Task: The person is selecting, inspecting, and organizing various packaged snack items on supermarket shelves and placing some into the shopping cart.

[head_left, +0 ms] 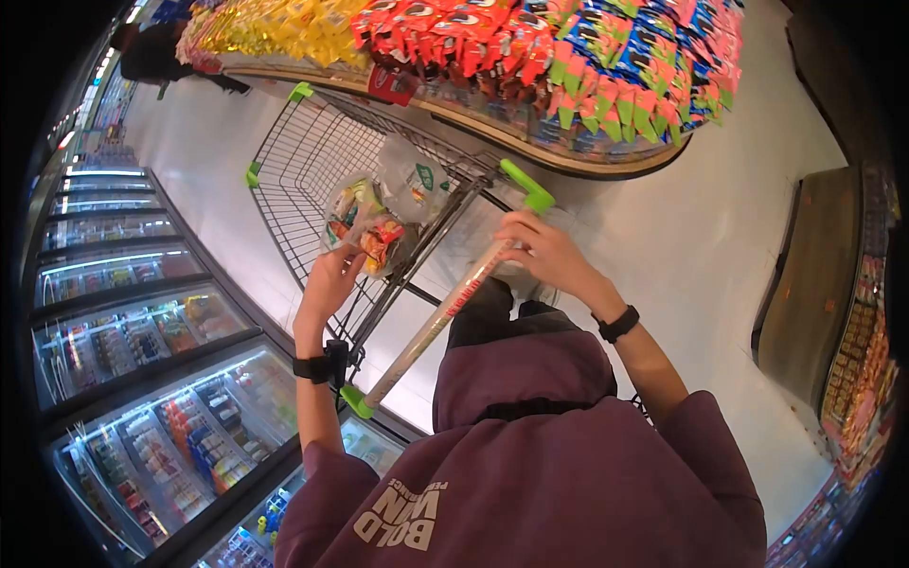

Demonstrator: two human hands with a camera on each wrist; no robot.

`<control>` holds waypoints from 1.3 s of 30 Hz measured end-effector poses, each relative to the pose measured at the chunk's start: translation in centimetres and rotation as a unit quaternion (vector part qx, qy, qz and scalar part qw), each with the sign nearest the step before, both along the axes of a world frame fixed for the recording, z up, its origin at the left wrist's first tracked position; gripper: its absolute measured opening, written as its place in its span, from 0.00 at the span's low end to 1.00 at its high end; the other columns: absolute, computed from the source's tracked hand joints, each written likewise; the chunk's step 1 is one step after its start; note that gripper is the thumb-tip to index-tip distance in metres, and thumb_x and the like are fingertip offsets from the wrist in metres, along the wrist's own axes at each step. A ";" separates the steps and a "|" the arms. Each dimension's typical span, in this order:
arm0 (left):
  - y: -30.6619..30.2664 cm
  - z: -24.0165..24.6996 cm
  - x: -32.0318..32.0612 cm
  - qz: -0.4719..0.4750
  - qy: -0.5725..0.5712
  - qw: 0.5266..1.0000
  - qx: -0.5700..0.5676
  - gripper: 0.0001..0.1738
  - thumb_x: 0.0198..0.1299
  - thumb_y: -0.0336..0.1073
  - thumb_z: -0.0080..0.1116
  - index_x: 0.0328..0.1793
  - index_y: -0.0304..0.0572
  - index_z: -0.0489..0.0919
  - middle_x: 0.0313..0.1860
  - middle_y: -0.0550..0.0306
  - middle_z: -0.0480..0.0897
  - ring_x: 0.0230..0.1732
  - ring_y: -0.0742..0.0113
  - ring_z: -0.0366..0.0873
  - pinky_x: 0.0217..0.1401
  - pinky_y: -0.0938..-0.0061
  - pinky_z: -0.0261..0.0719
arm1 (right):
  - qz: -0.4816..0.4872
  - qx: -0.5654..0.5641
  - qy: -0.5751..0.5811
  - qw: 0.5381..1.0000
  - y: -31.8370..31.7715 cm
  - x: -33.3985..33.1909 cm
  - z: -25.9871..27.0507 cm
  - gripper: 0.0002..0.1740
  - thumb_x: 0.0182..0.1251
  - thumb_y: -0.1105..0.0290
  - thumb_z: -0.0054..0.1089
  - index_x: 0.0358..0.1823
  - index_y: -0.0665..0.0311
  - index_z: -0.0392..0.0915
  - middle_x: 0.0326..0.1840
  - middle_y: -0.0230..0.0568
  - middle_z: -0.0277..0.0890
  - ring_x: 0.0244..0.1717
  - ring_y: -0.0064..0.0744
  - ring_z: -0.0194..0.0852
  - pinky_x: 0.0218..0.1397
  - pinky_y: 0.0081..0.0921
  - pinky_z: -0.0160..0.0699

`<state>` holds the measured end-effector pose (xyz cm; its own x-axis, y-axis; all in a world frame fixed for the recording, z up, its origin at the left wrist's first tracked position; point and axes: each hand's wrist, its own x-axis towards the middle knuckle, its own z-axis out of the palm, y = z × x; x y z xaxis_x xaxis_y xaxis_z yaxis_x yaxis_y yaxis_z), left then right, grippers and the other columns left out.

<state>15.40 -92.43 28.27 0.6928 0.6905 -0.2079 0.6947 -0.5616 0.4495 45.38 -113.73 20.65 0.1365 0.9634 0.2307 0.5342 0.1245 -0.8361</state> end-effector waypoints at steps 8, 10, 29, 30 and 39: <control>4.3 -6.0 -0.2 -0.036 -0.066 0.994 -0.077 0.10 0.66 0.33 0.57 0.47 0.32 0.80 0.35 0.36 0.85 0.39 0.40 0.83 0.43 0.57 0.80 | -0.027 -0.142 0.050 0.988 -0.4 -0.2 4.5 0.14 0.63 0.68 0.69 0.48 0.64 0.83 0.55 0.36 0.80 0.41 0.31 0.84 0.42 0.28 0.82; 6.5 -8.6 1.6 -0.053 -0.060 0.993 -0.088 0.11 0.65 0.34 0.58 0.47 0.33 0.80 0.35 0.35 0.84 0.40 0.38 0.83 0.44 0.54 0.79 | 0.007 -0.209 0.009 0.978 1.1 0.4 7.1 0.12 0.63 0.68 0.68 0.46 0.64 0.84 0.47 0.38 0.83 0.37 0.35 0.84 0.39 0.29 0.82; 12.0 -24.9 0.0 -0.011 -0.035 0.999 -0.025 0.05 0.55 0.30 0.61 0.31 0.37 0.83 0.30 0.36 0.82 0.34 0.36 0.82 0.39 0.50 0.80 | 0.262 -0.411 -0.387 0.783 37.2 -9.5 -18.5 0.17 0.62 0.66 0.55 0.49 0.62 0.85 0.54 0.54 0.82 0.55 0.50 0.82 0.53 0.42 0.81; 11.9 -24.0 0.1 -0.005 -0.027 0.999 -0.042 0.05 0.56 0.30 0.61 0.32 0.37 0.84 0.31 0.37 0.83 0.35 0.37 0.82 0.40 0.50 0.80 | 0.267 -0.413 -0.387 0.780 37.1 -9.9 -21.5 0.18 0.62 0.65 0.57 0.51 0.61 0.84 0.57 0.53 0.81 0.57 0.51 0.80 0.56 0.41 0.80; 9.8 -23.9 2.0 -0.020 -0.052 0.988 -0.143 0.06 0.56 0.31 0.61 0.32 0.36 0.85 0.30 0.43 0.83 0.34 0.43 0.83 0.41 0.55 0.81 | 0.031 -0.481 -0.191 0.855 36.5 -12.5 -36.2 0.25 0.62 0.57 0.61 0.57 0.63 0.80 0.58 0.52 0.80 0.60 0.49 0.79 0.62 0.42 0.77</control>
